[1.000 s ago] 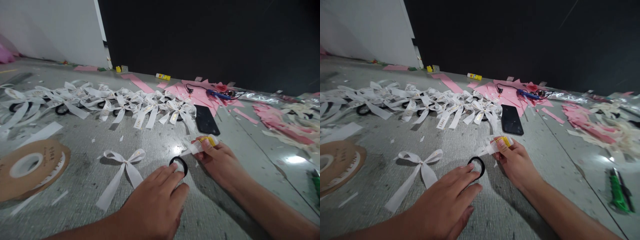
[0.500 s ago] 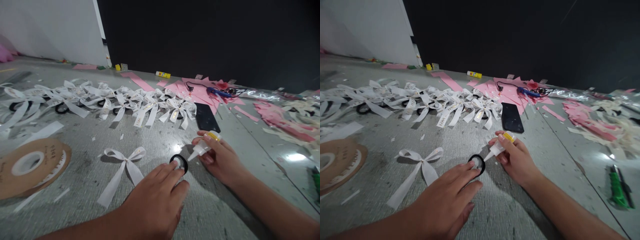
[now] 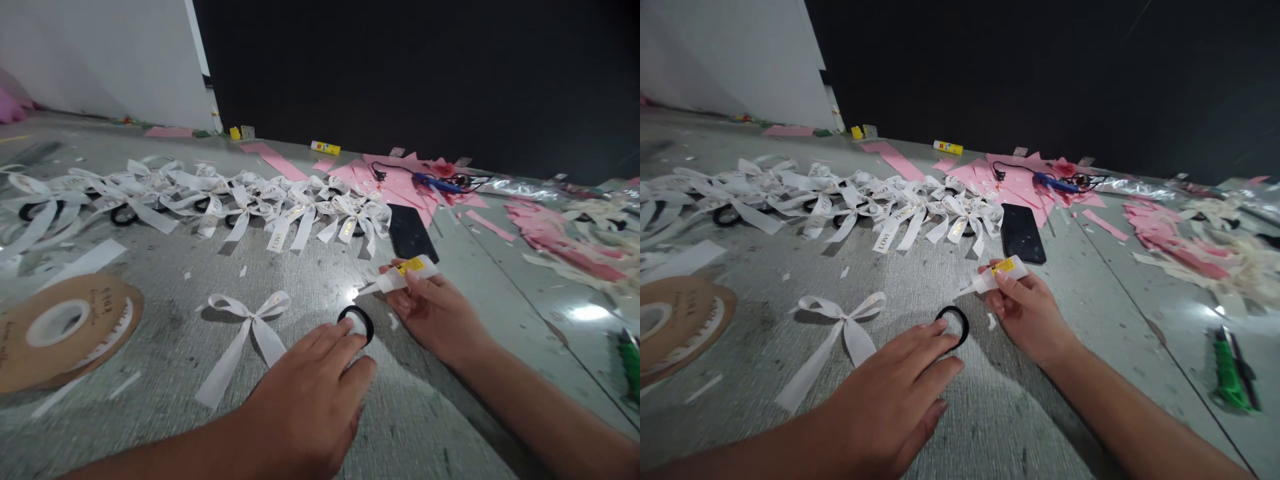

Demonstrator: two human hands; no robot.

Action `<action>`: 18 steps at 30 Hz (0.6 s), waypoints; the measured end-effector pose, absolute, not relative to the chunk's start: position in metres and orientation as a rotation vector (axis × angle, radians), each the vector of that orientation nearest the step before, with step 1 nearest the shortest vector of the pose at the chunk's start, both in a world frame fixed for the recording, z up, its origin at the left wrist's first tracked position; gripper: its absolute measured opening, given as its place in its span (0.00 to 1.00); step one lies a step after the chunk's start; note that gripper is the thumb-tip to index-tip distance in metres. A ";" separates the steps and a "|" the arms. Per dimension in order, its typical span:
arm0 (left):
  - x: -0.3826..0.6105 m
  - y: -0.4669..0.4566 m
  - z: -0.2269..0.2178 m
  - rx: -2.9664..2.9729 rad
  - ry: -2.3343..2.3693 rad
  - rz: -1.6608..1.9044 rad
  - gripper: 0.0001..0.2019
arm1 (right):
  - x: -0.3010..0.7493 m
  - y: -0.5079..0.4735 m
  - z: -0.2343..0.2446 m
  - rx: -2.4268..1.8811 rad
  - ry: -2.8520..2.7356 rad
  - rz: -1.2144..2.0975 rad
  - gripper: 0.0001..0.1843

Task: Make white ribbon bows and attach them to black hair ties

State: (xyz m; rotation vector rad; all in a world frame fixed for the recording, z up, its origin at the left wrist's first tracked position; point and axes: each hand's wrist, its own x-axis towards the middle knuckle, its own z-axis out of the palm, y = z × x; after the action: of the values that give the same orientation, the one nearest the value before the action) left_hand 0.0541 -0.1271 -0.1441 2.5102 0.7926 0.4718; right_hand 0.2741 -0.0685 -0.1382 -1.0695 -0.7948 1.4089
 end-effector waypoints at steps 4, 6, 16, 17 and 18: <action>0.054 -0.127 -0.143 2.518 0.787 0.466 0.19 | 0.272 -0.069 -0.137 -1.094 -0.809 1.391 0.12; 0.053 -0.127 -0.143 2.522 0.782 0.473 0.19 | 0.272 -0.069 -0.135 -1.089 -0.811 1.426 0.13; 0.054 -0.128 -0.142 2.513 0.794 0.452 0.19 | 0.277 -0.068 -0.139 -1.134 -0.830 1.441 0.15; 0.054 -0.128 -0.142 2.510 0.790 0.459 0.19 | 0.277 -0.068 -0.140 -1.138 -0.837 1.422 0.15; 0.054 -0.128 -0.142 2.507 0.787 0.467 0.19 | 0.277 -0.068 -0.141 -1.136 -0.848 1.409 0.14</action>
State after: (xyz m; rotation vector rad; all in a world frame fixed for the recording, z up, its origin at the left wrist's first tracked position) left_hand 0.0537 -0.1276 -0.1419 2.5071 0.7868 0.4667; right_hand 0.2770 -0.0682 -0.1410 -1.1358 -0.8478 1.4090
